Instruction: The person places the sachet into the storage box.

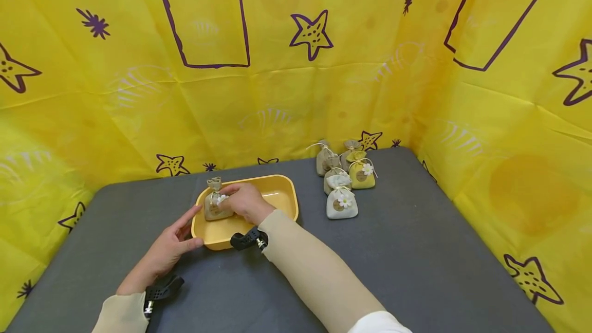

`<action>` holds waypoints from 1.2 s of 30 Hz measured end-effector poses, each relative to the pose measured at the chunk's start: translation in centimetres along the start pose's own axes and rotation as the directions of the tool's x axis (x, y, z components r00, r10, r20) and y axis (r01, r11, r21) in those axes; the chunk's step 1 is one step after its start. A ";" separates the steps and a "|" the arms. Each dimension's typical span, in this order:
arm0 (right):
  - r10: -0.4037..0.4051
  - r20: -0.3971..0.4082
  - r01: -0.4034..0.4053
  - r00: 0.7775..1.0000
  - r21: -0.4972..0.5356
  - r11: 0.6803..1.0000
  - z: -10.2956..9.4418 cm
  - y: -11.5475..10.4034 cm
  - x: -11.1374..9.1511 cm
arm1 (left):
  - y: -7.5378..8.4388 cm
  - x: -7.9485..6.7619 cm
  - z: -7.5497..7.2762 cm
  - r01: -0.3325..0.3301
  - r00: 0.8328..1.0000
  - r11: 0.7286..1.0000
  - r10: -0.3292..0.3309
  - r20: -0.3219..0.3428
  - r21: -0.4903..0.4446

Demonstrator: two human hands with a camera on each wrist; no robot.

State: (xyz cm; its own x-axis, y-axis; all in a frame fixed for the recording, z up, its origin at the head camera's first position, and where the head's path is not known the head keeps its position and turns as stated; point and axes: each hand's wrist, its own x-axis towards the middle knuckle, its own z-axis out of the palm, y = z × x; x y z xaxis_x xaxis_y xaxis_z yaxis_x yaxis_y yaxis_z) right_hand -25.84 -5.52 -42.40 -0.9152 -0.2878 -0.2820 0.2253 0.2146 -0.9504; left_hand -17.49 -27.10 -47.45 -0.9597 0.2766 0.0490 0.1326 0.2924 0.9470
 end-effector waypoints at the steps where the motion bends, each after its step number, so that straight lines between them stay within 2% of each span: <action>1: 0.006 0.003 -0.006 1.000 0.007 1.000 -0.4 0.0 -0.2 | 0.0 0.0 0.0 0.003 1.000 1.000 -0.003 0.002 0.005; 4: 0.003 0.016 -0.003 1.000 0.010 1.000 -1.6 -0.1 -0.8 | 0.0 0.0 0.0 0.013 1.000 1.000 -0.013 -0.004 0.026; 7: -0.045 0.036 0.045 0.998 0.011 0.999 -2.9 -0.1 -1.6 | 0.1 -0.1 0.0 0.011 1.000 0.999 -0.011 -0.007 0.039; 11: -0.127 0.081 0.118 0.989 0.106 0.987 -4.6 0.0 -3.2 | 0.2 -0.2 0.0 0.003 1.000 0.999 -0.003 -0.006 0.034; 14: -0.195 0.141 0.160 0.971 0.226 0.961 -6.1 0.2 -4.8 | 0.3 -0.3 0.0 -0.007 1.000 1.000 0.007 -0.004 0.028; 17: -0.277 0.204 0.202 0.939 0.325 0.924 -8.1 0.7 -6.8 | 0.2 -0.4 0.1 -0.012 1.000 1.000 0.012 -0.003 0.024; 21: -0.366 0.233 0.240 0.901 0.436 0.867 -11.2 2.0 -9.5 | 0.2 -0.3 0.1 -0.002 1.000 1.000 0.002 0.000 0.021; 23: -0.392 0.224 0.254 0.892 0.470 0.845 -12.9 2.8 -10.6 | 0.1 -0.3 0.0 0.005 1.000 1.000 -0.005 -0.001 0.028; 29: -0.450 0.197 0.312 0.871 0.485 0.817 -18.7 6.2 -12.9 | 0.2 -0.4 -0.2 0.030 1.000 0.998 -0.029 -0.008 0.053; 33: -0.495 0.212 0.338 0.843 0.507 0.793 -23.3 8.7 -13.9 | 0.2 -0.4 -0.1 0.032 0.999 0.999 -0.032 -0.004 0.043; 36: -0.510 0.219 0.342 0.832 0.520 0.782 -26.7 10.4 -14.7 | 0.1 -0.3 0.0 0.027 1.000 0.999 -0.027 0.003 0.035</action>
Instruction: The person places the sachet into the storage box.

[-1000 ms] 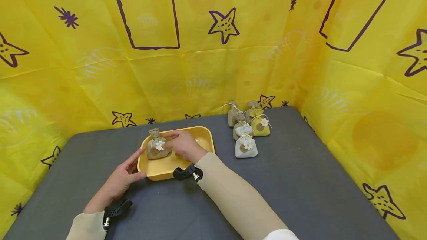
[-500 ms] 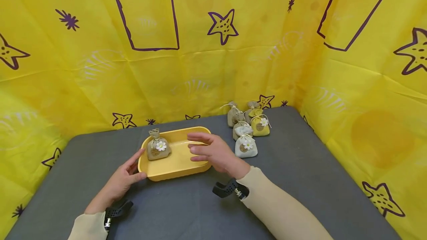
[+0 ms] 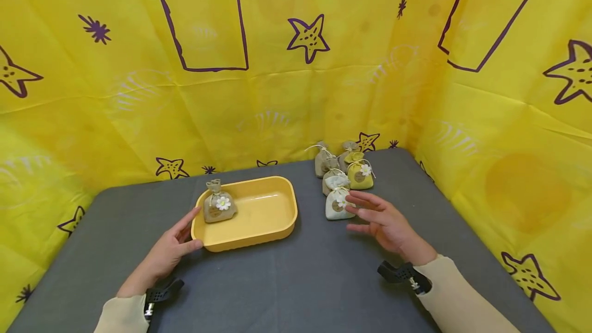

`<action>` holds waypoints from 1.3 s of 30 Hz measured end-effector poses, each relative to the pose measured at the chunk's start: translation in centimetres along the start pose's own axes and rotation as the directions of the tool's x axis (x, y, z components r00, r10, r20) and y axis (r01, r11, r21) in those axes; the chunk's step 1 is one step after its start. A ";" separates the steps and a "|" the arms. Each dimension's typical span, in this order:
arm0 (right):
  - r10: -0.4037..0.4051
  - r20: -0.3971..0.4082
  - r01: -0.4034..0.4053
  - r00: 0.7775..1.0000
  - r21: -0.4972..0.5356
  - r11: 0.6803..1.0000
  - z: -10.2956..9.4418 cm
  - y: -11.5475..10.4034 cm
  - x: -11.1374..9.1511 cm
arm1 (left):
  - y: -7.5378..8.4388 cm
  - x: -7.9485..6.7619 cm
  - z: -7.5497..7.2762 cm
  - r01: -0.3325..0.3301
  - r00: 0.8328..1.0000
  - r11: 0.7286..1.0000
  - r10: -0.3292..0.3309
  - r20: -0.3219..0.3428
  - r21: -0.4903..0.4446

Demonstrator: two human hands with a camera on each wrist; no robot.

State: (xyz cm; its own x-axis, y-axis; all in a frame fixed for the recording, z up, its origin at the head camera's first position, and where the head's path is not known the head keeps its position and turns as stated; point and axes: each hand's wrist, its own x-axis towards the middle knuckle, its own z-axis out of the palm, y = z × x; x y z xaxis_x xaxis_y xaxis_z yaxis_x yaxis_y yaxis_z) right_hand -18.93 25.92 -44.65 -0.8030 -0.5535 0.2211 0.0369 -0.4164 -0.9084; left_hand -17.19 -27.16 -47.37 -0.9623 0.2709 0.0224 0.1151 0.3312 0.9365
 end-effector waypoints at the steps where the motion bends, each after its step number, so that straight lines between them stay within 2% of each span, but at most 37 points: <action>1: -0.001 -0.007 0.001 1.000 0.001 1.000 -0.9 -0.2 -0.7 | 0.0 0.0 0.0 0.002 1.000 1.000 -0.002 0.001 -0.001; 7: 0.023 -0.124 -0.024 0.992 -0.003 1.000 -5.1 -1.1 -3.2 | -0.2 0.0 0.1 0.017 1.000 1.000 -0.017 -0.015 0.002; 12: 0.096 -0.179 -0.103 0.979 -0.031 0.994 -6.8 -0.7 -3.6 | -0.2 0.1 0.1 0.003 1.000 1.000 -0.003 -0.010 0.007; 16: 0.135 -0.211 -0.156 0.968 -0.083 0.984 -7.0 -0.2 -2.9 | -0.2 0.1 0.1 0.002 1.000 1.000 -0.001 -0.009 0.012; 26: 0.186 -0.235 -0.241 0.954 -0.236 0.941 -6.6 0.8 0.6 | -0.2 0.1 0.1 0.003 1.000 1.000 -0.003 -0.013 0.005; 31: 0.192 -0.235 -0.256 0.953 -0.282 0.925 -6.5 1.1 1.7 | 0.0 0.1 0.2 0.018 1.000 1.000 -0.018 -0.018 0.003; 39: 0.176 -0.221 -0.242 0.959 -0.320 0.916 -6.1 1.6 2.8 | 0.0 0.0 0.1 0.027 0.999 1.000 -0.027 -0.019 0.007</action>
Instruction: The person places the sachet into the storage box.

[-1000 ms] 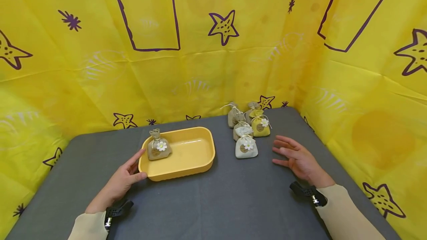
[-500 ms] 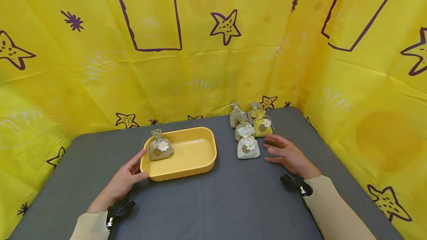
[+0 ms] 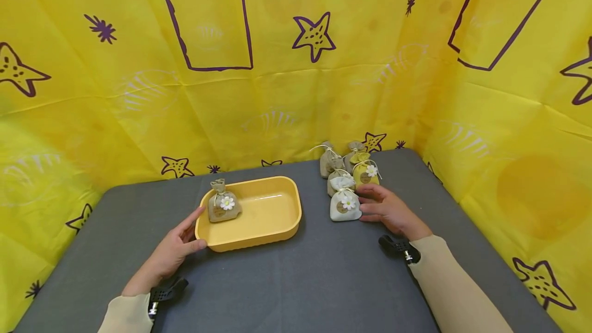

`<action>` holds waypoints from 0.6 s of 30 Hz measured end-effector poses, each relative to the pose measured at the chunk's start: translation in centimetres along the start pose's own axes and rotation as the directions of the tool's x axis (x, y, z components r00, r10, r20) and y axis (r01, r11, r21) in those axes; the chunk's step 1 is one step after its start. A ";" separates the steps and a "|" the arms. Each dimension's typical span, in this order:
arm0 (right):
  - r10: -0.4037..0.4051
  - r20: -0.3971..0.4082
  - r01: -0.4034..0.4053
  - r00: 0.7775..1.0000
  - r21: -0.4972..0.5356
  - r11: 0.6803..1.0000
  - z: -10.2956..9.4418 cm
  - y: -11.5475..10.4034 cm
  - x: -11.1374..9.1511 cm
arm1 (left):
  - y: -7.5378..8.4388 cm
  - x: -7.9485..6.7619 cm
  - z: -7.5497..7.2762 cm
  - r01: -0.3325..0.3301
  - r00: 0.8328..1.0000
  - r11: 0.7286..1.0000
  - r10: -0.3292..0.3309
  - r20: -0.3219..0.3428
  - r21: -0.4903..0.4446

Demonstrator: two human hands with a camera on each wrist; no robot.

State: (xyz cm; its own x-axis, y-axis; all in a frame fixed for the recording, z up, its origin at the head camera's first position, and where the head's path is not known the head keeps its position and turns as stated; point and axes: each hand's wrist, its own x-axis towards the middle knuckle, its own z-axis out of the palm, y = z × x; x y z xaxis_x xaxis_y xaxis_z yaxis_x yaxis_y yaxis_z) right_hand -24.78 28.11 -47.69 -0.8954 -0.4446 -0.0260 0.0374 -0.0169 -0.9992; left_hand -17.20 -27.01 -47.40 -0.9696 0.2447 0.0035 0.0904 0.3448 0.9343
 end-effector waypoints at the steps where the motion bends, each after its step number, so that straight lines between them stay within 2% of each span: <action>1: 0.005 -0.002 -0.005 1.000 -0.006 1.000 0.1 0.0 0.1 | 0.0 0.0 0.0 0.002 1.000 1.000 -0.002 -0.001 0.002; 10: 0.043 -0.003 -0.043 0.999 -0.077 0.996 0.4 -0.1 0.4 | 0.1 0.0 0.0 0.001 1.000 1.000 -0.001 0.000 -0.002; 18: 0.036 0.029 -0.029 0.999 -0.213 0.977 0.8 -0.2 0.7 | 0.1 -0.1 -0.1 -0.019 1.000 1.000 0.019 0.004 -0.013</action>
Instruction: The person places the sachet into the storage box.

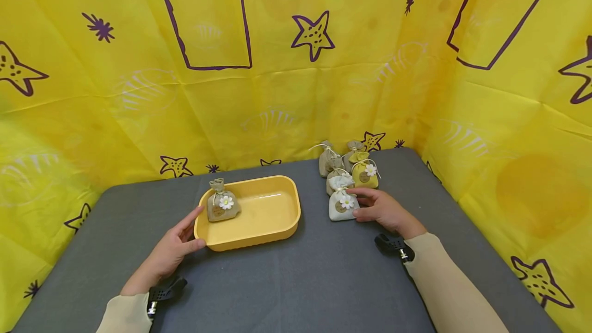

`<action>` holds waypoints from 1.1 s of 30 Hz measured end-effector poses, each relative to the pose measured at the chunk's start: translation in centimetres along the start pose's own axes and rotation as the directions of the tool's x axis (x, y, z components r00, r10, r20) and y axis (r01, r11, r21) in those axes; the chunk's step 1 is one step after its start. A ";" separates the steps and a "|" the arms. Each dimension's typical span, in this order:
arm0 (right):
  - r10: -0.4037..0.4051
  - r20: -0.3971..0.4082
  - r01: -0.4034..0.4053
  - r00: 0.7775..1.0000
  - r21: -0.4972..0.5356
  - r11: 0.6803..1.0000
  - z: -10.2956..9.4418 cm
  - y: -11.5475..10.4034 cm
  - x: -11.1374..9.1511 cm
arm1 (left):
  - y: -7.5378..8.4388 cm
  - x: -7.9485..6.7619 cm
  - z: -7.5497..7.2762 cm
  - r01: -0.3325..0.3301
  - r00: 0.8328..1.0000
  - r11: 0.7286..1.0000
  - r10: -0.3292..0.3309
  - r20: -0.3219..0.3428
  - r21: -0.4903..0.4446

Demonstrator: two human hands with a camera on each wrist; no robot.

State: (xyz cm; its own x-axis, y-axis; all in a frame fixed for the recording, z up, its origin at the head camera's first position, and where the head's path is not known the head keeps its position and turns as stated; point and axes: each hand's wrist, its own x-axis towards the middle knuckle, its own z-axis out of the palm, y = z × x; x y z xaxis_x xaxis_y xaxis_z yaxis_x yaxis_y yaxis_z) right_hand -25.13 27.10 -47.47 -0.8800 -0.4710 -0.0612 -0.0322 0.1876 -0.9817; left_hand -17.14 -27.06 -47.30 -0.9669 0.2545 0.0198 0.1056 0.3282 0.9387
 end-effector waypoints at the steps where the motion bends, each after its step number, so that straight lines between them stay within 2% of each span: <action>1: 0.003 0.005 -0.003 1.000 -0.012 1.000 0.1 -0.1 0.1 | 0.0 0.0 0.0 0.001 1.000 1.000 -0.001 0.001 0.000; 12: 0.032 -0.007 -0.033 0.999 -0.055 0.998 0.6 -0.3 0.4 | -0.1 0.1 0.0 -0.001 1.000 1.000 0.001 0.006 0.015; 21: -0.009 -0.012 0.008 1.000 -0.088 0.996 0.7 -0.1 0.2 | -0.2 0.0 -0.1 -0.013 1.000 1.000 0.013 0.009 0.004; 33: -0.044 -0.090 0.028 0.995 -0.168 0.985 1.3 0.0 0.2 | 0.0 0.0 -0.1 -0.017 1.000 1.000 0.017 0.007 0.003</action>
State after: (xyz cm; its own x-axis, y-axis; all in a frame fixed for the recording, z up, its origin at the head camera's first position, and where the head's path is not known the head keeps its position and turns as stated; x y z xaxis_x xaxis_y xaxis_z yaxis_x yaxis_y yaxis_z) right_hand -24.71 25.84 -47.70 -0.9167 -0.3997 -0.0017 -0.1360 0.3161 -0.9389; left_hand -17.15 -27.16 -47.28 -0.9634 0.2661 0.0333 0.1225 0.3264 0.9373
